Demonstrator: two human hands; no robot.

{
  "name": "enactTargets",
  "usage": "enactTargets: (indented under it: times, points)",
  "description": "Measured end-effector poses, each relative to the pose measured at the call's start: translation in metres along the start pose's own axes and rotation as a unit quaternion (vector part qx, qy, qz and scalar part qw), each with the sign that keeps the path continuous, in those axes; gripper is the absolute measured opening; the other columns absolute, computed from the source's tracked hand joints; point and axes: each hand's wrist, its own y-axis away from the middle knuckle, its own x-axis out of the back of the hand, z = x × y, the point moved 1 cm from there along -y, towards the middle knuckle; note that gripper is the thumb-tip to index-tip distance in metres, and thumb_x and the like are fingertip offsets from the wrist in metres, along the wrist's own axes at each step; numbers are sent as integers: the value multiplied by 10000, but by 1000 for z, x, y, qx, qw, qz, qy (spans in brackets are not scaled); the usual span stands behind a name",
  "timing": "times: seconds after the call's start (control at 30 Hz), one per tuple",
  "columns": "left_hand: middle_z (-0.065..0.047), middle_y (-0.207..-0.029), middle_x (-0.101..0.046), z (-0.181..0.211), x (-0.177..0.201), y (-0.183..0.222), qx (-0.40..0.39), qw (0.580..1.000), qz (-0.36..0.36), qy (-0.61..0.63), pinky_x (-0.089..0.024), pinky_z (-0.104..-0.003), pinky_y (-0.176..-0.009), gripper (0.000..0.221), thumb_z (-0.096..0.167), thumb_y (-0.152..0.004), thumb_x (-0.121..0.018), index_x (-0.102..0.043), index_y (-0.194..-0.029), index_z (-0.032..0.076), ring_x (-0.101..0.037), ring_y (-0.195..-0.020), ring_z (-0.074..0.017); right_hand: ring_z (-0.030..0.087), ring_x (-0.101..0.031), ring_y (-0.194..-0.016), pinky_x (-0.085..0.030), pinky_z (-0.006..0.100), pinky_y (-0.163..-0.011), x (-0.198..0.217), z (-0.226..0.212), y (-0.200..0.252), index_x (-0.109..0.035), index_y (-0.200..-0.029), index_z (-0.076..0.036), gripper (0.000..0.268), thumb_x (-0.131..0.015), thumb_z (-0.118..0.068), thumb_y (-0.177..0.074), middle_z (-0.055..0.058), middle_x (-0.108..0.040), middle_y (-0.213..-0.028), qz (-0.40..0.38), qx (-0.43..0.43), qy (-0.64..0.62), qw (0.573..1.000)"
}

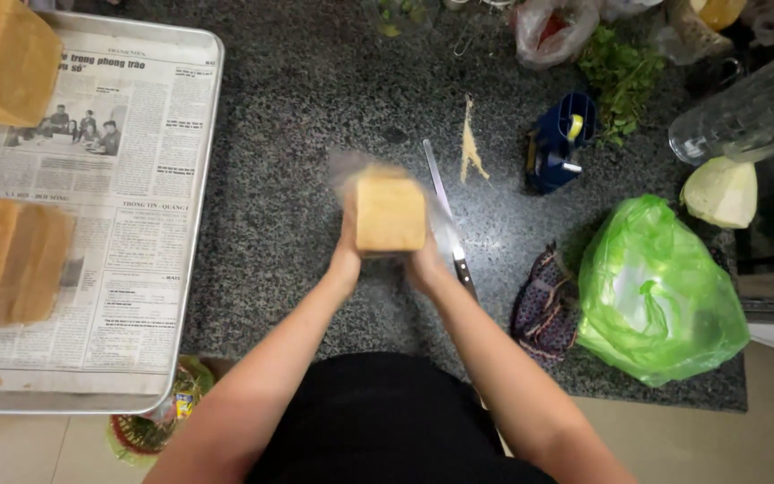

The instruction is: The person slices a loaf of bread with a knife on a counter and then places one of the slices into a plastic bag, sealing it with tape.

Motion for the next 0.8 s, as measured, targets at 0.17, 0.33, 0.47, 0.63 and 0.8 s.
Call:
enactTargets:
  times: [0.17, 0.33, 0.47, 0.63, 0.8]
  points:
    - [-147, -1556, -469, 104, -41, -3, 238, 970, -26, 51, -389, -520, -1139, 876, 696, -942, -75, -345, -1579, 157, -452, -1434, -336, 275, -438, -1460, -350, 501, -1163, -56, -111, -10, -419, -1551, -154, 816, -177, -685, -981, 71, -488, -1568, 8, -212, -4, 977]
    - [-8, -1696, -174, 137, -29, 5, 362, 909, 47, -203, -71, -621, -1225, 813, 688, -932, -7, -228, -1639, 350, -98, -1555, -299, 328, -315, -1504, -161, 519, -1184, -22, -91, -29, -349, -1616, -171, 845, -132, -693, -989, 165, -424, -1622, 42, -249, 191, 948]
    - [-89, -1699, -259, 46, 31, -48, 141, 977, 28, -160, -158, -469, -1224, 832, 672, -980, -196, -218, -1626, 148, -200, -1567, -249, 289, -220, -1568, -157, 431, -1244, -8, -70, -32, -211, -1634, -110, 878, -234, -704, -987, 112, -235, -1700, 28, -12, 177, 984]
    - [-152, -1762, -99, 5, 32, -73, -105, 979, -15, -174, -113, -330, -1295, 881, 589, -1074, -429, -94, -1648, 11, -105, -1626, -251, 278, -209, -1581, -165, 384, -1254, -37, -57, -38, -129, -1641, -51, 903, -217, -691, -1011, 129, -213, -1723, -22, 27, 123, 992]
    - [-145, -1623, -295, 58, 4, -17, -94, 962, -82, -242, -350, -373, -1168, 1087, 313, -830, -760, -38, -1603, 60, -333, -1478, -250, 263, -169, -1572, -176, 385, -1252, -42, -67, -2, -44, -1648, -35, 873, -485, -473, -1035, 129, -151, -1714, -83, 73, 214, 970]
